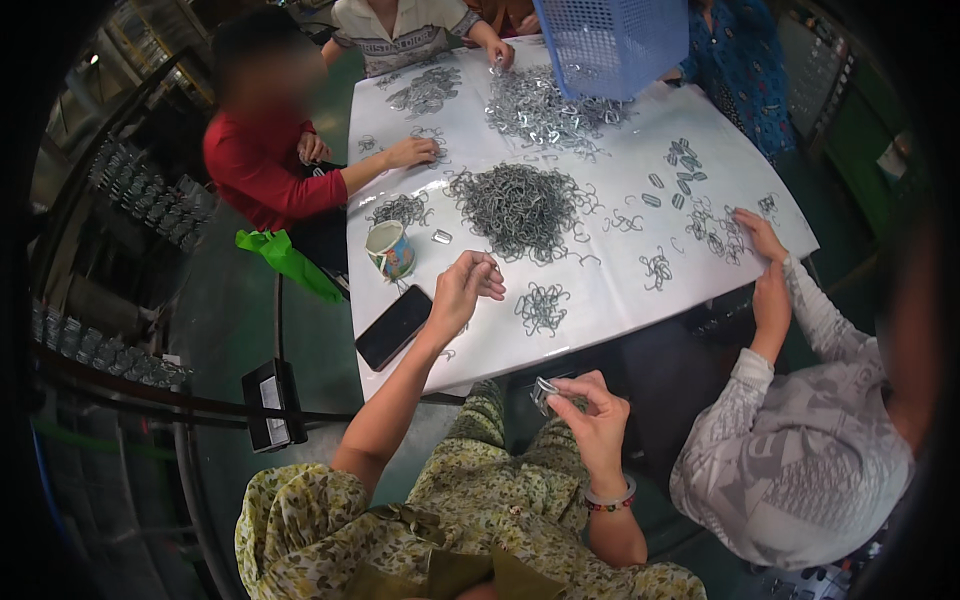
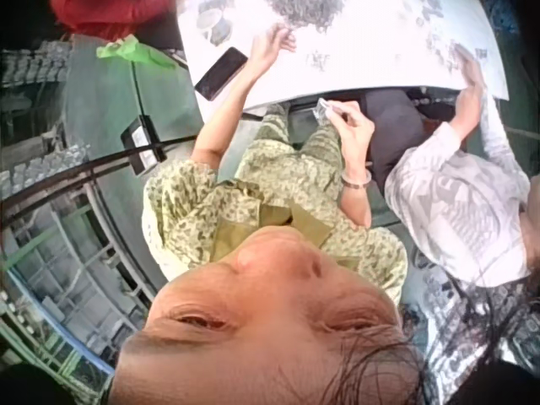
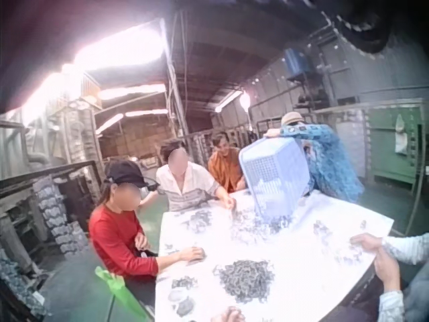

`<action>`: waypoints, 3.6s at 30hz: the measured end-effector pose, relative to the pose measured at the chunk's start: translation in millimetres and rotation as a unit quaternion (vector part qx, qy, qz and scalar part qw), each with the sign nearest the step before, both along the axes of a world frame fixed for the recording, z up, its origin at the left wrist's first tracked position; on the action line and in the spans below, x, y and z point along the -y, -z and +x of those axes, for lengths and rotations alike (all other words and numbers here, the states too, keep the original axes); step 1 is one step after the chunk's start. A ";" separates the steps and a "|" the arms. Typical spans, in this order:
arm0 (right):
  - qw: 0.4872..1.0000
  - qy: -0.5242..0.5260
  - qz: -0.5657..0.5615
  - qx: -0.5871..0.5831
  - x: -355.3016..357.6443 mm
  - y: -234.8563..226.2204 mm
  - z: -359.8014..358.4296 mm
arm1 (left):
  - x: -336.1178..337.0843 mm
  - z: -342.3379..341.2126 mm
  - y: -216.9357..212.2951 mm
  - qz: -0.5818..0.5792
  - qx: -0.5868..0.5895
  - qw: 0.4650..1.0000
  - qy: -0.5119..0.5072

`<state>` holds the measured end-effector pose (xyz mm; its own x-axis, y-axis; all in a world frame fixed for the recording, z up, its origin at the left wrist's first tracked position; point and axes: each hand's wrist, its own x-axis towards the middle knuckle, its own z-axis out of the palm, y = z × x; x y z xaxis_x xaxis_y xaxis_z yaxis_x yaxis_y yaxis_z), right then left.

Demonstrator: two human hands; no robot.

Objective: The person sits at a table with several others and repeatedly picks up small metal clips and rectangular metal pieces, joining them together by hand. The person places the assembled units into a black tray and occasionally gathers loose clips from the table.

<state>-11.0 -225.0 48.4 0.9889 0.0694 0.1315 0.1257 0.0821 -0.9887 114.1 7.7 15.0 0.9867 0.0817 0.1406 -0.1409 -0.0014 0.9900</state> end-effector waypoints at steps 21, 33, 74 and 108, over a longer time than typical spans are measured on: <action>1.000 0.022 0.003 -0.013 -6.4 -0.7 -14.9 | 47.4 -137.9 -60.5 0.231 0.189 0.950 0.094; 0.997 0.038 -0.063 -0.001 -11.9 9.7 -0.4 | 39.8 -118.6 -38.8 0.222 0.137 0.961 0.092; 0.996 -0.084 -0.029 -0.028 -130.9 112.0 191.2 | 5.4 -149.1 -44.2 0.143 0.172 0.970 0.091; 0.995 0.090 -0.035 0.006 25.5 2.7 35.0 | 50.7 5.6 12.2 0.299 0.134 0.942 0.068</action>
